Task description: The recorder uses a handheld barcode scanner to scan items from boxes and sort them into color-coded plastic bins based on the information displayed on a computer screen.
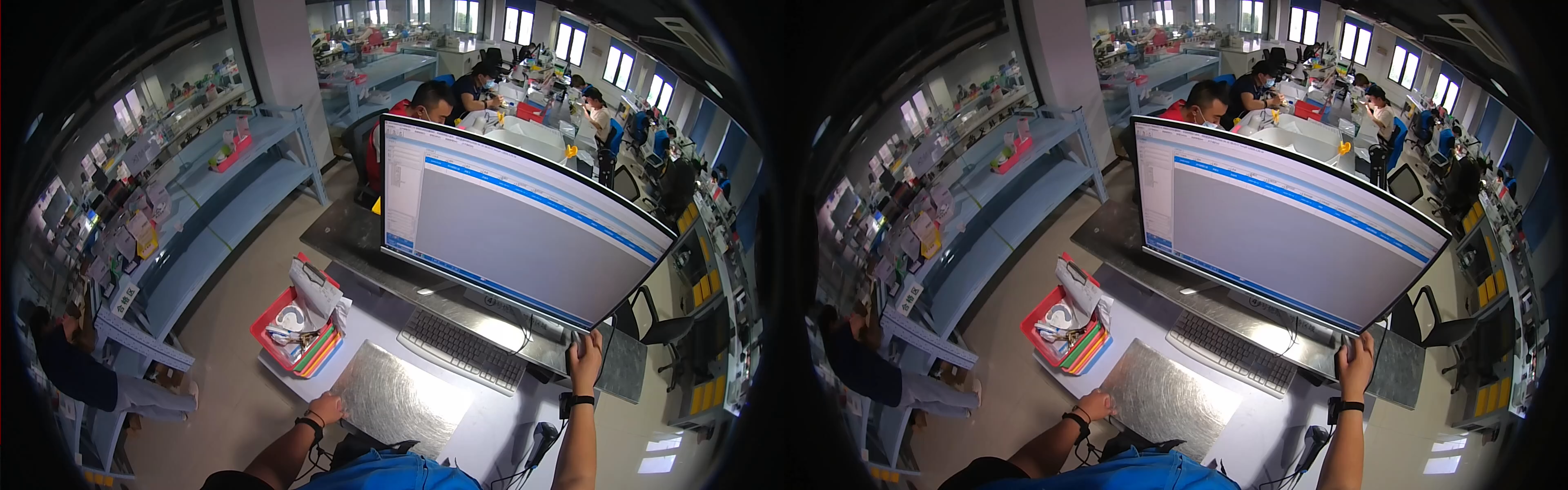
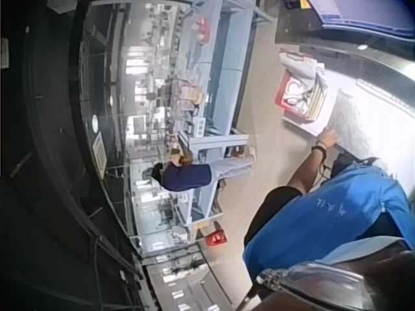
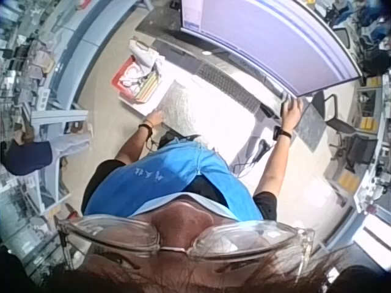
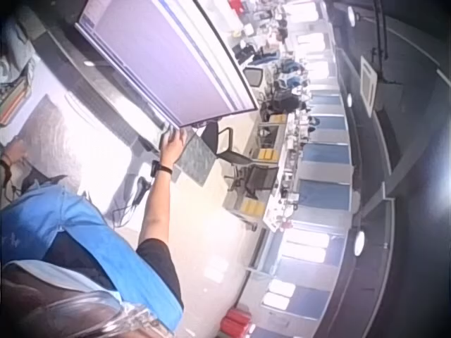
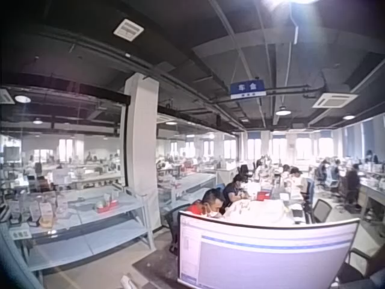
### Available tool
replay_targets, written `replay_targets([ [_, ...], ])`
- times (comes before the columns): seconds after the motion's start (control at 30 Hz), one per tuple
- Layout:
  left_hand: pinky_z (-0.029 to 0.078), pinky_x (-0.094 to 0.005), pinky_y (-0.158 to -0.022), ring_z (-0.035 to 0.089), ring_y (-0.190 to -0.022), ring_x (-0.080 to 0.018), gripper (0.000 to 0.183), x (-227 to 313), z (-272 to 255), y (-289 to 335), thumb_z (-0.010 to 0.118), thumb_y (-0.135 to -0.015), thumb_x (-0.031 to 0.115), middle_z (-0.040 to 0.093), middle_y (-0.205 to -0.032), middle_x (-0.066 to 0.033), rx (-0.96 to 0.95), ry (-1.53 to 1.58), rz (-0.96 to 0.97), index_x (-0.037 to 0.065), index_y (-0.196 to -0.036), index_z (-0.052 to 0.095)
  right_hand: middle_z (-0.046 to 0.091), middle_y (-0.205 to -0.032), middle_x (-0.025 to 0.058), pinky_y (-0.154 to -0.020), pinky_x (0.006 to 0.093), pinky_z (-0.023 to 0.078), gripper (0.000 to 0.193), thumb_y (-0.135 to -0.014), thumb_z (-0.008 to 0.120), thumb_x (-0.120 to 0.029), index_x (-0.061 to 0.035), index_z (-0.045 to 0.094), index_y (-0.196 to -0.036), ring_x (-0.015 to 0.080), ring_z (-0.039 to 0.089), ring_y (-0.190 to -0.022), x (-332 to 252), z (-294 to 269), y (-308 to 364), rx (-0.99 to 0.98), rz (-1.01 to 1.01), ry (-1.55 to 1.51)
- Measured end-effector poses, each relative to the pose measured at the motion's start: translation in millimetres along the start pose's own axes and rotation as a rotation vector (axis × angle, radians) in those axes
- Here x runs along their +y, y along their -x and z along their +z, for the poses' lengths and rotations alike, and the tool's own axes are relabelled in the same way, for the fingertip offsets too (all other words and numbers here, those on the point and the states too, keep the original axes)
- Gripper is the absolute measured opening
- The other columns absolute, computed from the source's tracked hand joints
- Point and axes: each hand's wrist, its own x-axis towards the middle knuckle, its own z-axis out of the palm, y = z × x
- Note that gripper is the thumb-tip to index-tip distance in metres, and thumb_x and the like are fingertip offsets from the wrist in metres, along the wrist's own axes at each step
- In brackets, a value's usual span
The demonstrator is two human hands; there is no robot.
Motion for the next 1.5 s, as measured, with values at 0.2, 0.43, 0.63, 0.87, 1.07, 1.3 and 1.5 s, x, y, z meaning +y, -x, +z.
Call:
replay_targets([
  [0.2,0.059,-0.0478,-0.089,0.071,-0.105,-0.0327,0.04,3,-3,1,0.088,-0.078,0.05,0.07,-0.109,-0.0116,0.009,-0.012,0.004,0.016,-0.092,0.072,0.061,-0.142,0.0216,-0.109,0.0457,0.049,0.035,-0.088,0.07,-0.01,0.0047,0.07,-0.12,0.0433,0.061,-0.128,0,-1,0,0.005,-0.008,0.004],
  [0.43,0.059,-0.0478,-0.09,0.071,-0.105,-0.0325,0.039,12,-13,8,0.088,-0.077,0.049,0.07,-0.112,-0.0114,-0.022,-0.011,-0.049,0.016,-0.092,0.072,0.059,-0.145,0.0235,-0.111,0.0455,0.049,0.037,-0.089,0.071,-0.013,0.0069,0.069,-0.12,0.0436,0.061,-0.129,7,4,1,-0.009,0.016,0.043],
  [0.63,0.06,-0.0466,-0.084,0.072,-0.098,-0.0326,0.034,10,-11,9,0.086,-0.08,0.045,0.072,-0.095,-0.0115,0.059,-0.008,0.046,0.016,-0.091,0.072,0.058,-0.147,0.0229,-0.112,0.0446,0.048,0.044,-0.09,0.071,-0.014,0.0074,0.064,-0.127,0.0425,0.059,-0.132,11,6,2,-0.017,0.026,0.061],
  [0.87,0.059,-0.0423,-0.067,0.07,-0.071,-0.0251,0.033,-37,29,10,0.071,-0.098,0.034,0.067,-0.076,-0.0105,0.347,1.062,-0.183,0.005,-0.084,0.066,0.059,-0.144,0.0187,-0.113,0.0419,0.048,0.044,-0.09,0.069,-0.008,0.0034,0.063,-0.132,0.039,0.059,-0.133,1,0,0,0.092,0.077,-0.146],
  [1.07,0.055,-0.0402,-0.053,0.063,-0.058,-0.0244,0.037,-76,46,-4,0.052,-0.11,0.037,0.064,-0.077,-0.0129,0.676,1.07,-0.717,0.004,-0.095,0.061,0.058,-0.144,0.0167,-0.113,0.0394,0.048,0.043,-0.093,0.066,-0.008,0.0008,0.063,-0.135,0.0367,0.059,-0.133,-3,2,-1,0.1,0.129,-0.033],
  [1.3,0.059,-0.0505,-0.09,0.072,-0.1,-0.0452,0.077,-82,35,-65,0.038,-0.112,0.056,0.073,-0.114,-0.0297,0.941,1.0,-0.883,-0.015,-0.126,0.061,0.058,-0.144,0.0178,-0.113,0.0391,0.047,0.04,-0.093,0.065,-0.01,0.005,0.065,-0.13,0.0371,0.059,-0.133,-8,1,0,0.083,0.185,-0.019],
  [1.5,0.052,-0.0577,-0.104,0.065,-0.122,-0.0519,0.076,-50,20,-75,0.04,-0.111,0.054,0.064,-0.13,-0.0411,1.129,0.998,-1.21,-0.017,-0.13,0.061,0.057,-0.146,0.0189,-0.114,0.0395,0.047,0.039,-0.093,0.067,-0.011,0.0084,0.066,-0.127,0.038,0.059,-0.133,-7,4,-3,0.068,0.159,0.063],
])
